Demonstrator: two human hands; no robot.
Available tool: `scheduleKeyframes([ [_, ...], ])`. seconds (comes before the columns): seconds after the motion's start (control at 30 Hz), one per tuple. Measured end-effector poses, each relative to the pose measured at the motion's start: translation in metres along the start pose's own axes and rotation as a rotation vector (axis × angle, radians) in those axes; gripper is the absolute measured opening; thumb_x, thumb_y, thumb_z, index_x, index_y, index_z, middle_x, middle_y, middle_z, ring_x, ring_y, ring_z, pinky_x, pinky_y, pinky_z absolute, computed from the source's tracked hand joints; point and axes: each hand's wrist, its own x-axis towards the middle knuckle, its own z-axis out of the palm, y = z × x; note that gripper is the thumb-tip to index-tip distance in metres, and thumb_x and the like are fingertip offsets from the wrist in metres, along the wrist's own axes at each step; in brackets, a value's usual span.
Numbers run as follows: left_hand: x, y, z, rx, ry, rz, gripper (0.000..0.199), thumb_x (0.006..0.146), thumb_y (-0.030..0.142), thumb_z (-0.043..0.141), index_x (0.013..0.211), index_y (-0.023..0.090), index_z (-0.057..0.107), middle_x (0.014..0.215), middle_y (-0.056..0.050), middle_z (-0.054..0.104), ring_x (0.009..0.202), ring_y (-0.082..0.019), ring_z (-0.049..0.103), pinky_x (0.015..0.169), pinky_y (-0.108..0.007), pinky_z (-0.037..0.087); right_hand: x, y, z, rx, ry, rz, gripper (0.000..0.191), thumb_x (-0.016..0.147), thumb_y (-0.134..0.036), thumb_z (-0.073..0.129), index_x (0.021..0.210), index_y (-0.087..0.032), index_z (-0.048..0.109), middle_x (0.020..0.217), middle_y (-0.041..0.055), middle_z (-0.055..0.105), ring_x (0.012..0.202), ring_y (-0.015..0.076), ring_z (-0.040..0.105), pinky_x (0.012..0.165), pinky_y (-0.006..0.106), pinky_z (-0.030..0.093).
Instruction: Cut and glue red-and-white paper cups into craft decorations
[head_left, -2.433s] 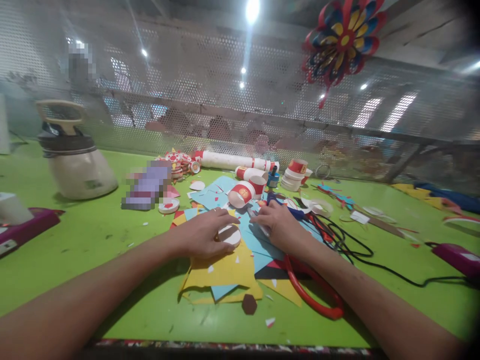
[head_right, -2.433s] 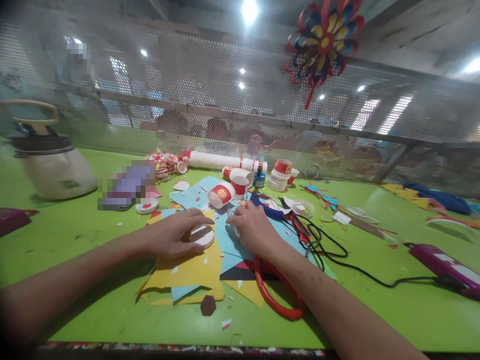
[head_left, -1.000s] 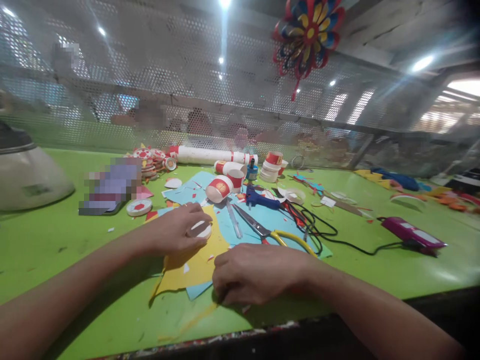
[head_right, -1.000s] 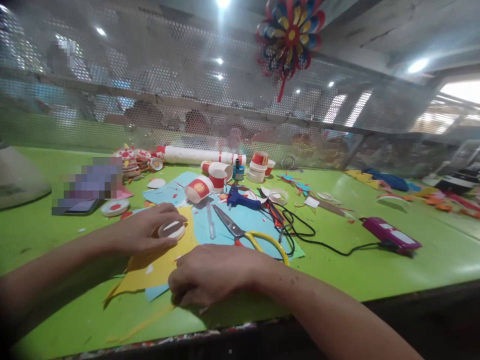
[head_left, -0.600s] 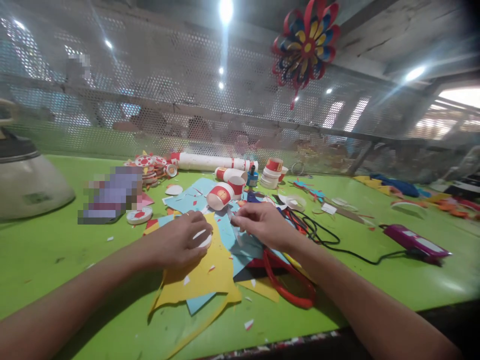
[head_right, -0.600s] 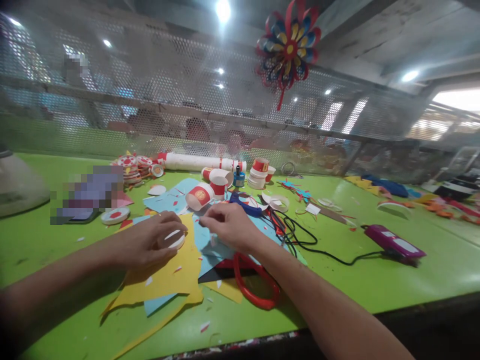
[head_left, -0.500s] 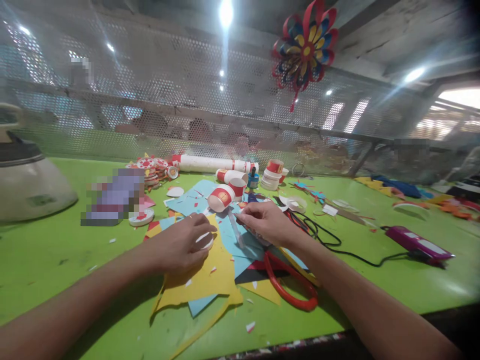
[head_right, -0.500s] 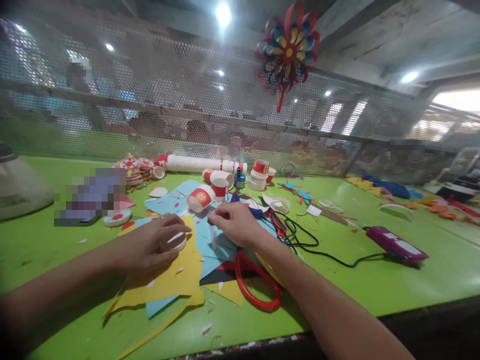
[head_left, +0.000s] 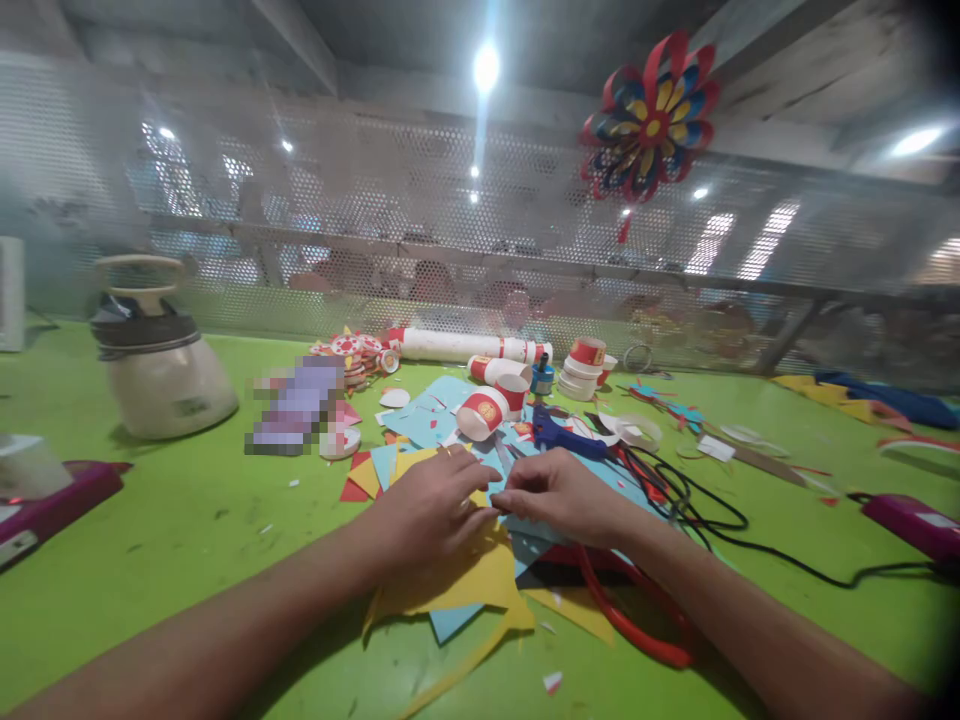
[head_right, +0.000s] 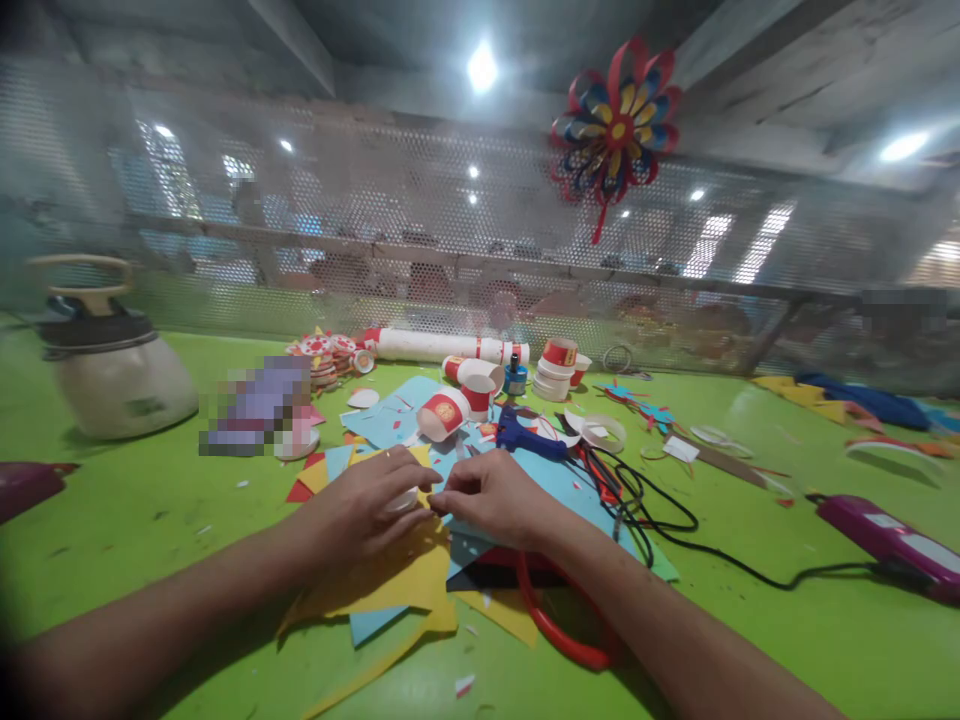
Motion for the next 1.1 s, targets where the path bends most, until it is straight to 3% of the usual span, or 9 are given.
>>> scheduleKeyframes([
  [0.1, -0.001, 0.000, 0.007, 0.019, 0.044, 0.029, 0.019, 0.092, 0.023, 0.047, 0.097, 0.014, 0.063, 0.086, -0.009, 0.064, 0.080, -0.021, 0.057, 0.070, -0.033, 0.046, 0.000, -0.002, 0.001, 0.063, -0.006, 0.027, 0.026, 0.074, -0.027, 0.059, 0.052, -0.016, 0.053, 0.049, -0.0068, 0.041, 0.049, 0.0076, 0.036, 0.046, 0.021, 0.028],
  [0.27, 0.000, -0.001, 0.013, -0.086, 0.193, 0.029, 0.022, 0.092, 0.024, 0.048, 0.084, 0.014, 0.066, 0.073, -0.005, 0.063, 0.068, -0.016, 0.057, 0.062, -0.027, 0.044, 0.001, 0.001, 0.004, 0.149, 0.002, 0.059, 0.028, 0.074, -0.035, 0.062, 0.055, -0.015, 0.061, 0.048, -0.0041, 0.051, 0.046, 0.0075, 0.042, 0.045, 0.020, 0.033],
  [0.47, 0.005, 0.002, 0.007, -0.454, 0.217, -0.213, 0.006, 0.078, 0.020, 0.064, 0.078, 0.017, 0.069, 0.070, -0.002, 0.068, 0.065, -0.014, 0.060, 0.063, -0.025, 0.046, 0.002, 0.003, 0.003, 0.135, 0.036, 0.072, 0.037, 0.081, -0.043, 0.061, 0.059, -0.014, 0.065, 0.047, -0.0032, 0.055, 0.042, 0.0075, 0.047, 0.044, 0.021, 0.038],
  [0.53, 0.007, 0.000, 0.003, -0.523, 0.270, -0.329, 0.006, 0.074, 0.020, 0.065, 0.076, 0.017, 0.070, 0.070, -0.002, 0.070, 0.066, -0.015, 0.062, 0.065, -0.026, 0.047, 0.004, 0.005, -0.005, 0.081, 0.118, 0.077, 0.035, 0.086, -0.041, 0.059, 0.065, -0.014, 0.065, 0.053, -0.0038, 0.058, 0.048, 0.0088, 0.053, 0.049, 0.022, 0.044],
  [0.7, 0.010, -0.023, -0.008, -0.552, 0.439, -0.492, 0.014, 0.075, 0.028, 0.063, 0.081, 0.016, 0.067, 0.078, -0.005, 0.071, 0.073, -0.019, 0.065, 0.070, -0.030, 0.049, 0.007, 0.022, -0.043, -0.141, 0.434, 0.150, 0.023, 0.092, -0.034, 0.057, 0.087, -0.013, 0.064, 0.081, -0.0007, 0.065, 0.070, 0.0135, 0.063, 0.064, 0.030, 0.053],
  [0.8, 0.009, -0.036, -0.011, -0.579, 0.542, -0.552, 0.017, 0.075, 0.031, 0.062, 0.082, 0.015, 0.063, 0.075, -0.005, 0.068, 0.073, -0.019, 0.065, 0.069, -0.030, 0.051, 0.008, 0.034, -0.064, -0.236, 0.542, 0.214, 0.023, 0.093, -0.034, 0.056, 0.101, -0.013, 0.062, 0.095, 0.0027, 0.066, 0.078, 0.0160, 0.065, 0.068, 0.033, 0.055],
  [0.97, 0.008, -0.043, -0.009, -0.615, 0.622, -0.558, 0.019, 0.079, 0.034, 0.059, 0.084, 0.016, 0.057, 0.077, -0.004, 0.065, 0.071, -0.019, 0.067, 0.062, -0.030, 0.053, 0.011, 0.041, -0.071, -0.387, 0.517, 0.297, 0.024, 0.093, -0.033, 0.056, 0.108, -0.014, 0.061, 0.101, 0.0045, 0.066, 0.082, 0.0165, 0.066, 0.070, 0.034, 0.055],
  [1.1, 0.007, -0.034, -0.006, -0.572, 0.550, -0.449, 0.019, 0.081, 0.029, 0.059, 0.094, 0.016, 0.059, 0.073, -0.003, 0.063, 0.066, -0.018, 0.064, 0.061, -0.031, 0.051, 0.011, 0.041, -0.075, -0.556, 0.456, 0.377, 0.026, 0.092, -0.033, 0.058, 0.109, -0.014, 0.062, 0.108, 0.0045, 0.064, 0.089, 0.0203, 0.065, 0.075, 0.037, 0.055],
])
